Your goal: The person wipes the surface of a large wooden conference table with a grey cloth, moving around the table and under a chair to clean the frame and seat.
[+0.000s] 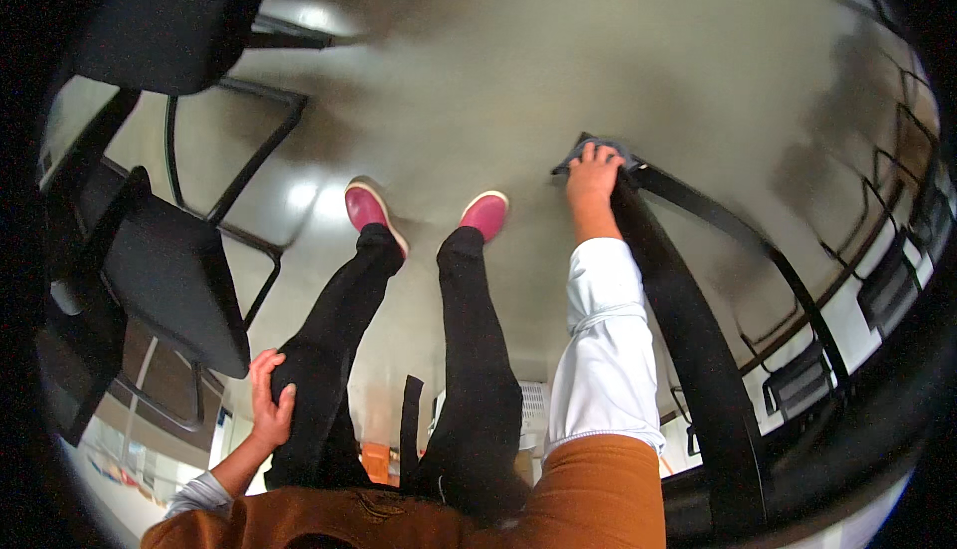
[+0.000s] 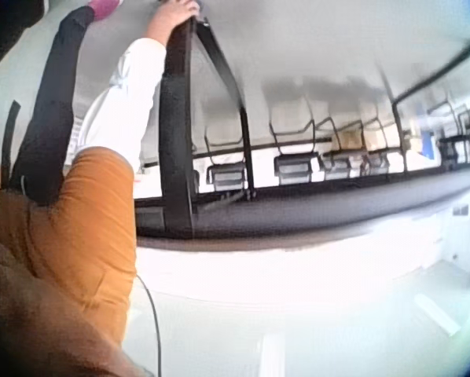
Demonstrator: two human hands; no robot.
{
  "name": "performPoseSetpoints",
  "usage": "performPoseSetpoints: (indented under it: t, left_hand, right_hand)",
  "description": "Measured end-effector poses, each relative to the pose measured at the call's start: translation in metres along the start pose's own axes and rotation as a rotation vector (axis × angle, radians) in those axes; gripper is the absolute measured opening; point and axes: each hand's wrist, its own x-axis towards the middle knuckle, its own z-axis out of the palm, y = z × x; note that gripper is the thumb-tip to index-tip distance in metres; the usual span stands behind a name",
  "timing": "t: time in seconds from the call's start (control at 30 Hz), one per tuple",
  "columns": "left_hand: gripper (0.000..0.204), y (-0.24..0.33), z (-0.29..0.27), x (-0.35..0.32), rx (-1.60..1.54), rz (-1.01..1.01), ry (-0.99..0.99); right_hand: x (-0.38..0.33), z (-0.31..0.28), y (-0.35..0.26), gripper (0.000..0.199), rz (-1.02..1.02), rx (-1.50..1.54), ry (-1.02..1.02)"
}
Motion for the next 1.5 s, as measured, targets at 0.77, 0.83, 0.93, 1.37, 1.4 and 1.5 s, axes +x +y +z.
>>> performPoseSetpoints:
  t: [0.77, 0.83, 0.93, 1.37, 1.4, 1.5]
  left_hand:
    - [0.051, -0.023, -0.074, -0.048, 0.204, 0.042, -0.055]
    - [0.052, -0.023, -0.094, -0.04, 0.231, 0.055, -0.033]
    - [0.052, -0.012, -0.115, -0.029, 0.27, 0.059, -0.01]
    - [0.046, 0.014, -0.074, -0.034, -0.024, -0.082, 0.053]
    - [0.047, 0.019, -0.07, -0.035, -0.045, -0.072, 0.049]
    - [0.046, 0.039, -0.063, -0.037, -0.093, -0.071, 0.005]
  right_hand:
    - [-0.539, -0.254, 0.18, 0.038, 0.195, 1.433, 0.985]
    - [-0.568, -0.236, 0.196, 0.041, 0.218, 1.068, 1.149]
    - [-0.574, -0.202, 0.186, 0.028, 0.104, 0.541, 0.911]
    - [-0.33, -0.382, 0.433, 0.029, 0.331, -0.252, 0.636]
    - [-0.326, -0.391, 0.44, 0.028, 0.343, -0.201, 0.671]
    - [-0.322, -0.364, 0.425, 0.029, 0.249, -0.193, 0.688]
